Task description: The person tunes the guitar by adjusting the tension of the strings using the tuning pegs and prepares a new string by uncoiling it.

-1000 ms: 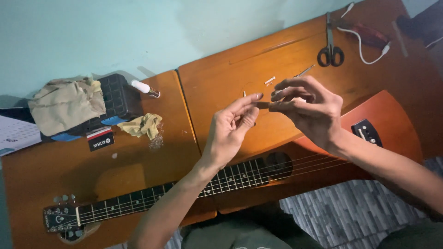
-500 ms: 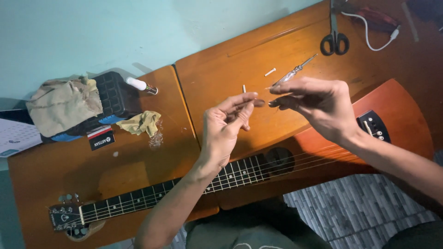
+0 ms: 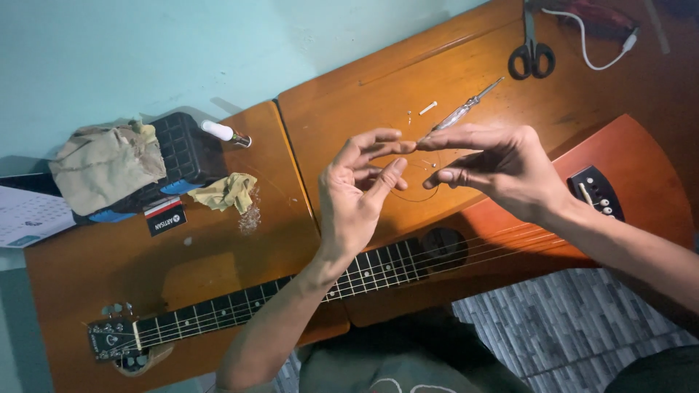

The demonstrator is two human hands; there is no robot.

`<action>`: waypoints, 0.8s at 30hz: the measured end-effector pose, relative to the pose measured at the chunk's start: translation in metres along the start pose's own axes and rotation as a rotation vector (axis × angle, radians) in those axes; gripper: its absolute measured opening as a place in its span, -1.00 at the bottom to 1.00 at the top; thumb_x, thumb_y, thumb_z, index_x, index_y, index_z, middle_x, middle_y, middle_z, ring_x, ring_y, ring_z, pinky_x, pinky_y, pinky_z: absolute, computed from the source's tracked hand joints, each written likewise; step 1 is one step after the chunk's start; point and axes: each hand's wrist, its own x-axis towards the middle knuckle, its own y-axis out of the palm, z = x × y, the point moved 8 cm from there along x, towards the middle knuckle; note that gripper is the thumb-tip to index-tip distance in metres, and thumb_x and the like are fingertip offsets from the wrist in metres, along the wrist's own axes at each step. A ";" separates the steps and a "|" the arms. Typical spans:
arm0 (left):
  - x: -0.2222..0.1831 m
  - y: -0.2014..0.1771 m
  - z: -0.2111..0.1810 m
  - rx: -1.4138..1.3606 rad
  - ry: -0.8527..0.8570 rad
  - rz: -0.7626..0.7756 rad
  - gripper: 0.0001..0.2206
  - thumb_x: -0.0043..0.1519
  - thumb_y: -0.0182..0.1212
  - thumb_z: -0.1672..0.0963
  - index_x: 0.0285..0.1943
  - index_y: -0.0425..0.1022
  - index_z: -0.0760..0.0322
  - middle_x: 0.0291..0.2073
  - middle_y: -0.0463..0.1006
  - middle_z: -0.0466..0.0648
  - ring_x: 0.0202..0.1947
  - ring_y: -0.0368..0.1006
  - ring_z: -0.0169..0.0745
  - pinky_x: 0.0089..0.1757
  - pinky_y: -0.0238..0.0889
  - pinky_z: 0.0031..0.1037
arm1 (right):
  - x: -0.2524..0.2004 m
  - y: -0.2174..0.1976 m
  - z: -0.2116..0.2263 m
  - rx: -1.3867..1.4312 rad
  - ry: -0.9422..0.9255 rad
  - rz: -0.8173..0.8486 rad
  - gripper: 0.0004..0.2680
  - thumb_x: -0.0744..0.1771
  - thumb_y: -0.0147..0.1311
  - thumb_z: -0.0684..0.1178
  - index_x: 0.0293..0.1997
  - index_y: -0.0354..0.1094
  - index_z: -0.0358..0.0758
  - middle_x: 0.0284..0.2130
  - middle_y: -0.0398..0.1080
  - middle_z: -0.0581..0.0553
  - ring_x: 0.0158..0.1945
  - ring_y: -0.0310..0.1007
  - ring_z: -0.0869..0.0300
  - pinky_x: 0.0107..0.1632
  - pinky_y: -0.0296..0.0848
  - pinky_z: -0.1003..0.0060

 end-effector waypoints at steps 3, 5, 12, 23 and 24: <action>-0.004 0.002 -0.007 0.093 0.037 -0.001 -0.84 0.28 0.33 0.16 0.01 0.53 0.14 -0.19 0.73 -0.07 -0.43 0.64 -0.41 -0.35 0.39 -0.72 | 0.000 -0.001 -0.003 -0.005 0.014 -0.004 -0.71 0.23 0.25 -0.37 0.04 0.52 -0.35 -0.04 0.55 -0.33 -0.21 0.68 -0.03 -0.26 0.61 0.30; -0.007 0.005 -0.010 0.156 0.053 -0.002 -0.89 0.28 0.33 0.16 -0.07 0.54 0.11 -0.21 0.73 -0.11 -0.44 0.64 -0.44 -0.35 0.38 -0.74 | -0.001 -0.002 -0.006 -0.007 0.018 -0.009 -0.71 0.23 0.26 -0.37 0.04 0.52 -0.35 -0.05 0.55 -0.32 -0.20 0.68 -0.02 -0.26 0.62 0.30; -0.007 0.009 -0.016 0.388 0.100 0.041 -0.90 0.27 0.32 0.14 -0.14 0.49 -0.02 -0.28 0.72 -0.26 -0.48 0.53 -0.51 -0.34 0.22 -0.75 | -0.006 -0.009 -0.038 0.125 0.168 -0.039 -0.77 0.31 0.15 -0.32 0.06 0.52 -0.35 -0.03 0.55 -0.25 -0.07 0.58 0.11 -0.08 0.56 0.29; -0.001 0.020 -0.012 0.387 0.129 0.178 -0.81 0.13 0.32 0.25 -0.26 0.62 -0.01 -0.42 0.68 -0.24 -0.61 0.41 -0.47 -0.43 0.27 -0.68 | -0.009 -0.021 -0.064 0.350 0.352 -0.128 -0.84 0.28 0.20 -0.36 -0.07 0.49 -0.60 -0.29 0.57 -0.41 -0.22 0.65 0.03 -0.18 0.66 0.35; 0.000 0.019 -0.012 0.357 0.119 0.158 -0.80 0.15 0.31 0.24 -0.22 0.64 -0.03 -0.40 0.69 -0.27 -0.58 0.43 -0.53 -0.40 0.28 -0.73 | -0.009 -0.021 -0.062 0.369 0.343 -0.157 -0.82 0.27 0.19 -0.39 -0.06 0.47 -0.61 -0.24 0.56 -0.43 -0.19 0.65 -0.05 -0.16 0.68 0.26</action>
